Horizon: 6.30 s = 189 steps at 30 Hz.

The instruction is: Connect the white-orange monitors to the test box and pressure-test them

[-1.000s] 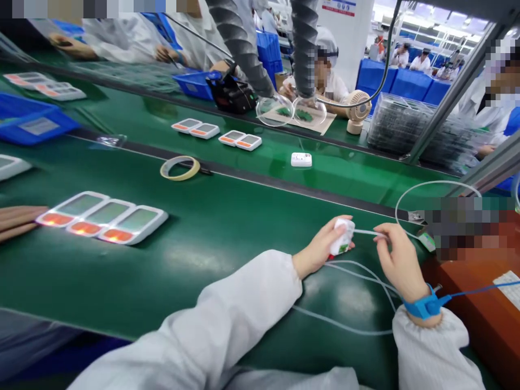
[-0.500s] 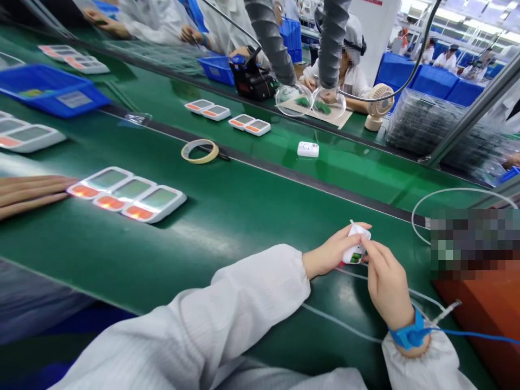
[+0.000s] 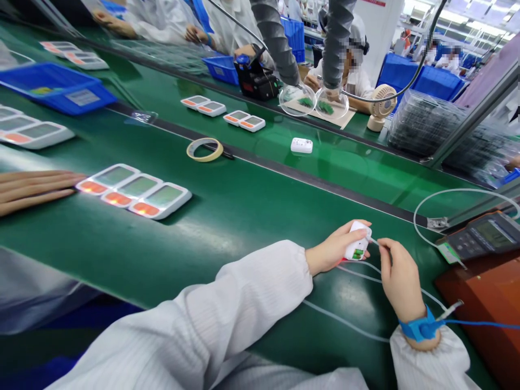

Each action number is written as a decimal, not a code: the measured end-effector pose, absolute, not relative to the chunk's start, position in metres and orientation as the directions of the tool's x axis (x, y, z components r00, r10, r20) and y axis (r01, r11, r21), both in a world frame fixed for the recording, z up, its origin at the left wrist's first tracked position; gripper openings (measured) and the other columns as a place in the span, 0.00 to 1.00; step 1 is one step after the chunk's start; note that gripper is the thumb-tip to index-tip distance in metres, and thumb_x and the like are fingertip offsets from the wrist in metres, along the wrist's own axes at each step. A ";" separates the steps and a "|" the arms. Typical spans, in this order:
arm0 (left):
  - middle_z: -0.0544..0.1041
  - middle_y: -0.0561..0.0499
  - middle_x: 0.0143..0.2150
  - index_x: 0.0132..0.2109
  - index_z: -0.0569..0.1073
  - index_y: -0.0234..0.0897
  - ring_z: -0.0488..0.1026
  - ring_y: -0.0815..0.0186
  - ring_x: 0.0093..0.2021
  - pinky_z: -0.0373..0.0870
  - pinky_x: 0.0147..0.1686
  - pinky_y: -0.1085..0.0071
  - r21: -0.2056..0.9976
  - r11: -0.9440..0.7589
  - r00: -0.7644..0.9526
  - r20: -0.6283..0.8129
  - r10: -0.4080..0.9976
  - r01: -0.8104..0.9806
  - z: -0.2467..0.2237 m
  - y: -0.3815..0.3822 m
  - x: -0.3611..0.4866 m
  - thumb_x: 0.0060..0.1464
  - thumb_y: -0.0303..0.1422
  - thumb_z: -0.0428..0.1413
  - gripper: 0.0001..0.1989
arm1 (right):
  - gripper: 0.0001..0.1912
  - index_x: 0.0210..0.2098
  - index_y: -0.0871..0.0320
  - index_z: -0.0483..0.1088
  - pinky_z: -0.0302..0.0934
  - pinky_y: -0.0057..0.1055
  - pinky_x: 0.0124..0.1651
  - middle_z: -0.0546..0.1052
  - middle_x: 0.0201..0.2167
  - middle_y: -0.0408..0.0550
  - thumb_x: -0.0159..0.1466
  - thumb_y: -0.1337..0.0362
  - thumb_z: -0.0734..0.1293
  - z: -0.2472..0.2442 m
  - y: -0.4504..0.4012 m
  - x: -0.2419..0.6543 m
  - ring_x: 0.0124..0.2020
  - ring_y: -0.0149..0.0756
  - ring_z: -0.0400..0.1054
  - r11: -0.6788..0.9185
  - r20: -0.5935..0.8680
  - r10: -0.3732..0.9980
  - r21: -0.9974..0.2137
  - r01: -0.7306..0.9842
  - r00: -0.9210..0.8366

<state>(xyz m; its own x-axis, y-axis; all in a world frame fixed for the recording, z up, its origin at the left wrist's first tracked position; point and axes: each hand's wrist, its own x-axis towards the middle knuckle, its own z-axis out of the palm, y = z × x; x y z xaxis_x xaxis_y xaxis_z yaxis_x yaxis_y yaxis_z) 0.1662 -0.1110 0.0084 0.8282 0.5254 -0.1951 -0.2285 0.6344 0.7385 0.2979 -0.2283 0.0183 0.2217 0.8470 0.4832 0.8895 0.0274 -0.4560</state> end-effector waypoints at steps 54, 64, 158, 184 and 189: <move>0.72 0.49 0.39 0.53 0.71 0.36 0.67 0.69 0.31 0.63 0.31 0.73 0.928 0.354 0.840 -0.097 0.534 -0.118 0.010 -0.116 0.164 0.53 0.54 0.58 0.30 | 0.09 0.34 0.56 0.70 0.62 0.36 0.40 0.75 0.31 0.47 0.70 0.62 0.63 0.023 -0.228 0.281 0.36 0.40 0.68 0.068 0.474 0.822 -0.632 0.772 0.315; 0.72 0.49 0.39 0.54 0.70 0.35 0.65 0.70 0.31 0.61 0.31 0.72 0.950 0.303 0.839 -0.100 0.535 -0.080 0.010 -0.116 0.164 0.53 0.56 0.57 0.32 | 0.08 0.34 0.56 0.69 0.60 0.34 0.39 0.74 0.31 0.45 0.70 0.63 0.63 0.021 -0.229 0.279 0.35 0.38 0.67 0.096 0.485 0.820 -0.641 0.762 0.305; 0.70 0.50 0.45 0.66 0.48 0.48 0.74 0.69 0.34 0.70 0.34 0.70 0.922 0.347 0.933 0.036 0.359 -0.169 -0.001 -0.108 0.160 0.53 0.39 0.65 0.42 | 0.30 0.68 0.60 0.55 0.69 0.33 0.33 0.78 0.39 0.52 0.73 0.50 0.53 -0.001 -0.227 0.286 0.29 0.39 0.73 -0.148 0.112 0.862 -0.878 0.456 0.495; 0.70 0.48 0.46 0.64 0.50 0.45 0.73 0.68 0.34 0.69 0.36 0.67 0.909 0.388 0.938 0.008 0.347 -0.152 0.000 -0.107 0.162 0.50 0.41 0.66 0.42 | 0.29 0.67 0.59 0.57 0.65 0.32 0.30 0.77 0.34 0.49 0.71 0.50 0.55 0.006 -0.225 0.285 0.25 0.38 0.71 -0.225 0.043 0.866 -0.857 0.464 0.498; 0.69 0.48 0.45 0.63 0.50 0.46 0.73 0.67 0.34 0.69 0.37 0.66 0.907 0.392 0.940 0.017 0.340 -0.157 -0.001 -0.107 0.162 0.50 0.40 0.67 0.42 | 0.30 0.67 0.57 0.56 0.66 0.33 0.33 0.77 0.31 0.46 0.71 0.50 0.55 0.006 -0.226 0.285 0.26 0.39 0.71 -0.244 0.020 0.863 -0.858 0.451 0.506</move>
<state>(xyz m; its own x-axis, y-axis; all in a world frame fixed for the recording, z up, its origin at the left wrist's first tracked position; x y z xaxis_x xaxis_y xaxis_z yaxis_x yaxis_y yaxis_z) 0.1616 -0.1072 -0.0006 0.9404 0.3397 0.0166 -0.1574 0.3916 0.9066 0.2849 -0.2260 0.0064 0.5056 0.8625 0.0202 0.4512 -0.2444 -0.8583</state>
